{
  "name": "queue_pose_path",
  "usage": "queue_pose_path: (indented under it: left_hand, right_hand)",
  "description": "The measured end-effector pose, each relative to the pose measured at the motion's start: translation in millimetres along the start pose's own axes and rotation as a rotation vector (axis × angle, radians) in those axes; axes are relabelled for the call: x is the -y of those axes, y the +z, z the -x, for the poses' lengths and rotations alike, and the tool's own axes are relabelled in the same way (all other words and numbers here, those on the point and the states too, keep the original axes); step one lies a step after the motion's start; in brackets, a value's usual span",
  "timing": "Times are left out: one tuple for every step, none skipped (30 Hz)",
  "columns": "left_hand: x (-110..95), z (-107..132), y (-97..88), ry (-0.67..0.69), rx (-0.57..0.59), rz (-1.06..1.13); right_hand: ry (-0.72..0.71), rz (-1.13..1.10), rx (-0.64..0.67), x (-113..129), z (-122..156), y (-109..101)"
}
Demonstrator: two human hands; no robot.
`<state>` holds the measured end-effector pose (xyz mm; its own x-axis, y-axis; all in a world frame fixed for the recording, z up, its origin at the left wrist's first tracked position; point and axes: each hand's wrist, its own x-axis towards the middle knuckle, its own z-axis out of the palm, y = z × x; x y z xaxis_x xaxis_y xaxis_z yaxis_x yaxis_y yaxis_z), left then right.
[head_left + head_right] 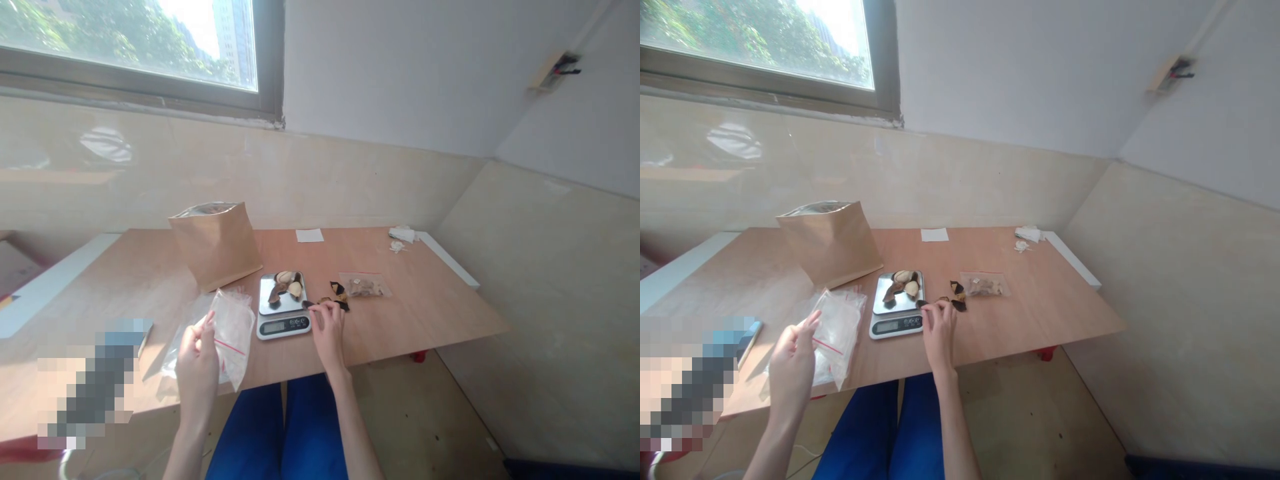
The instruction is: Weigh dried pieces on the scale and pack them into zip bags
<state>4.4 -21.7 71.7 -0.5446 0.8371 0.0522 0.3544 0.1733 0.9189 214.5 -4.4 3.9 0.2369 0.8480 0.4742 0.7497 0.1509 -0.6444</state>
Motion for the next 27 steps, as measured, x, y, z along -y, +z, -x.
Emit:
queue_pose_path:
  left_hand:
    - [-1,0,-0.3,-0.021,0.003,-0.001]
    - [-1,0,-0.3,-0.036,0.006,-0.002]
    - [-2,0,0.1,-0.039,0.01,-0.001]
    - [-3,0,0.8,-0.034,0.014,0.006]
    - [-3,0,1.7,-0.027,0.016,0.016]
    - [-3,1,2.6,-0.025,0.02,0.03]
    - [-3,2,3.5,-0.031,0.028,0.043]
    - [-3,3,4.3,-0.043,0.039,0.053]
    - [-3,4,4.9,-0.057,0.054,0.06]
    - [-2,4,5.3,-0.071,0.066,0.064]
    - [-2,5,5.6,-0.078,0.076,0.066]
    - [-2,6,5.8,-0.079,0.083,0.069]
    - [-2,7,6.0,-0.075,0.084,0.07]
    - [-2,7,6.2,-0.069,0.083,0.071]
    - [-3,7,6.3,-0.063,0.081,0.07]
    - [-3,7,6.4,-0.06,0.081,0.067]
    - [-4,7,6.3,-0.059,0.081,0.063]
    - [-4,7,6.1,-0.064,0.083,0.058]
    - [-5,7,5.7,-0.068,0.084,0.054]
    - [-5,7,5.1,-0.073,0.083,0.052]
    - [-6,7,4.5,-0.076,0.079,0.051]
    - [-6,7,3.9,-0.077,0.074,0.05]
    - [-7,7,3.3,-0.075,0.07,0.05]
    - [-7,7,2.8,-0.072,0.067,0.05]
    - [-7,8,2.4,-0.07,0.064,0.05]
    - [-8,8,2.0,-0.07,0.063,0.05]
    - [-8,8,1.7,-0.068,0.06,0.05]
  right_hand:
    - [0.024,0.009,-0.029,-9,4,-5]
    - [0.043,0.022,-0.044,-18,6,-9]
    - [0.053,0.033,-0.049,-27,7,-13]
    - [0.054,0.04,-0.049,-35,7,-16]
    - [0.046,0.042,-0.051,-42,4,-18]
    - [0.035,0.039,-0.054,-49,1,-20]
    - [0.025,0.035,-0.058,-54,-5,-21]
    - [0.016,0.035,-0.054,-59,-11,-22]
    - [0.006,0.04,-0.037,-63,-18,-22]
    - [-0.004,0.052,-0.011,-65,-26,-22]
    - [-0.013,0.072,0.019,-67,-33,-21]
    - [-0.02,0.103,0.05,-68,-41,-20]
    - [-0.023,0.149,0.085,-69,-48,-18]
    - [-0.021,0.203,0.119,-69,-54,-16]
    - [-0.014,0.256,0.151,-68,-60,-14]
    - [-0.004,0.302,0.176,-68,-64,-13]
    - [0.004,0.336,0.194,-67,-67,-11]
    - [0.009,0.354,0.205,-66,-69,-10]
    - [0.012,0.359,0.206,-66,-71,-9]
    - [0.015,0.358,0.202,-66,-71,-9]
    - [0.021,0.361,0.198,-66,-71,-9]
    - [0.03,0.364,0.192,-66,-71,-9]
    - [0.039,0.366,0.185,-66,-71,-9]
    - [0.048,0.366,0.178,-67,-71,-9]
    - [0.055,0.364,0.169,-67,-71,-10]
    - [0.06,0.36,0.16,-67,-71,-10]
    - [0.064,0.353,0.15,-66,-72,-11]
